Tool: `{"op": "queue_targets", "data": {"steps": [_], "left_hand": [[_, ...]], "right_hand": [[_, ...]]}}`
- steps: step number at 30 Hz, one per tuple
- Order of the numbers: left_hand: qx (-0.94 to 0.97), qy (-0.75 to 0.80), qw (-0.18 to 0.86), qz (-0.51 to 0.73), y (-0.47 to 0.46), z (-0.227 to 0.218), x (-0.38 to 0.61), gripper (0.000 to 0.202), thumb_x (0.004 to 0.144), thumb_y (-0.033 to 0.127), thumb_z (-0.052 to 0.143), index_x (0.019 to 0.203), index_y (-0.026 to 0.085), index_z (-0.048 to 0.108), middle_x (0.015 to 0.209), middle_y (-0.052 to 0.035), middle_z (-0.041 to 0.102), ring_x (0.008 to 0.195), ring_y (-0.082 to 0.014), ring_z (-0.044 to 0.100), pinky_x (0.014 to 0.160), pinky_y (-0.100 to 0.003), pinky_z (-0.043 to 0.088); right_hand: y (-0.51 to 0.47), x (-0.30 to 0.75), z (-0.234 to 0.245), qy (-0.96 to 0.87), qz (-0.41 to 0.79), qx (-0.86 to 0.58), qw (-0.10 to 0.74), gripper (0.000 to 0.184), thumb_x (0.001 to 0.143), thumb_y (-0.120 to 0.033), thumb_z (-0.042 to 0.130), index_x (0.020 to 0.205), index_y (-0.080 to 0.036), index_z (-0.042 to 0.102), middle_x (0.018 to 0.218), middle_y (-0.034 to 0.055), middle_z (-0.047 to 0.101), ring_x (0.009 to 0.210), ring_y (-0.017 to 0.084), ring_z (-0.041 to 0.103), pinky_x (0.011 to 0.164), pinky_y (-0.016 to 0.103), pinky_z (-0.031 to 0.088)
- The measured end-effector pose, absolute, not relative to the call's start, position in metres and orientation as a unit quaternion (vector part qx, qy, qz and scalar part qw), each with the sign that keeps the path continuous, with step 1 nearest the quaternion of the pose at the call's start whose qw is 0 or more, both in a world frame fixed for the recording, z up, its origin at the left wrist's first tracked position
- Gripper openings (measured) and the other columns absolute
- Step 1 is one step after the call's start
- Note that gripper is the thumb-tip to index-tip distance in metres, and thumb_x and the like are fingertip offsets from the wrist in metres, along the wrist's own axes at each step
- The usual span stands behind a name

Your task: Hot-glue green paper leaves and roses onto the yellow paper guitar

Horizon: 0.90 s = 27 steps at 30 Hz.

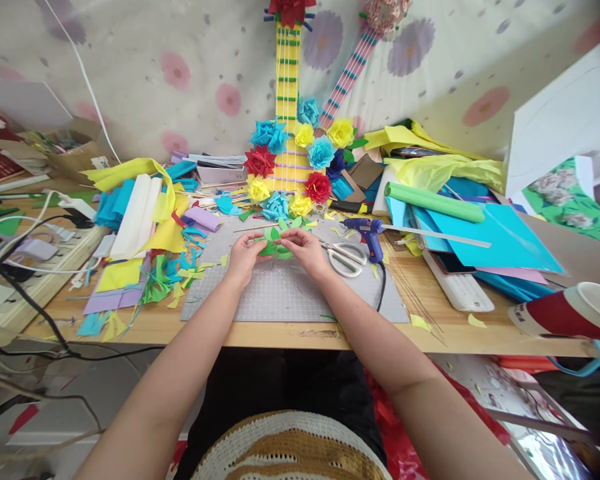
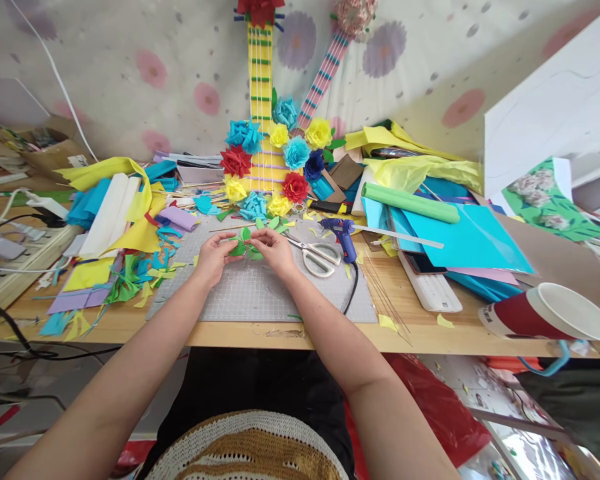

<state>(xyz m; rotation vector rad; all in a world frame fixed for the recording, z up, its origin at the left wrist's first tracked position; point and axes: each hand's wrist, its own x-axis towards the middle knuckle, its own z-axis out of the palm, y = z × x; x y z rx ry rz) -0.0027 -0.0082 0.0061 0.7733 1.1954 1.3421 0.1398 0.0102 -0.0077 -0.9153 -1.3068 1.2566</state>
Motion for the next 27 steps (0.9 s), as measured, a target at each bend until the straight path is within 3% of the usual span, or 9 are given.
{"op": "queue_targets", "data": {"steps": [6,12,16,27], "left_hand": [[0.342,0.464,0.578,0.577,-0.007,-0.0011,-0.0031,0.043,0.05,0.019,0.077,0.087,0.015,0.055,0.068,-0.0002,0.065,0.064,-0.0137,0.064,0.062,-0.029,0.054],[0.35,0.463,0.566,0.585,-0.0059,-0.0031,-0.0027,0.048,0.046,0.019,0.078,0.088,0.015,0.055,0.067,0.0006,0.066,0.063,-0.0124,0.062,0.062,-0.027,0.052],[0.358,0.47,0.553,0.588,-0.0062,-0.0022,-0.0019,0.047,0.047,0.021,0.078,0.087,0.015,0.055,0.065,0.0013,0.065,0.063,-0.0128,0.062,0.061,-0.027,0.051],[0.364,0.463,0.56,0.583,-0.0082,0.0004,-0.0005,0.044,0.048,0.02,0.076,0.087,0.015,0.054,0.066,0.0006,0.065,0.066,-0.0143,0.063,0.066,-0.031,0.052]], "right_hand": [[0.0103,0.1399,-0.0082,-0.555,0.517,-0.386,0.524,0.03,0.06,-0.042,0.072,0.078,-0.021,0.06,0.07,-0.0006,0.067,0.075,0.016,0.065,0.073,0.031,0.048],[0.0091,0.1411,-0.0082,-0.594,0.455,-0.407,0.524,0.025,0.065,-0.035,0.066,0.085,-0.021,0.059,0.08,0.0008,0.067,0.069,0.013,0.059,0.064,0.028,0.044],[0.01,0.1433,-0.0092,-0.603,0.412,-0.432,0.529,0.025,0.064,-0.033,0.066,0.085,-0.021,0.058,0.074,-0.0016,0.06,0.061,0.01,0.05,0.06,0.026,0.04],[0.0106,0.1441,-0.0099,-0.578,0.478,-0.41,0.519,0.027,0.062,-0.035,0.067,0.082,-0.02,0.056,0.073,-0.0021,0.055,0.067,0.011,0.049,0.066,0.027,0.04]]}}
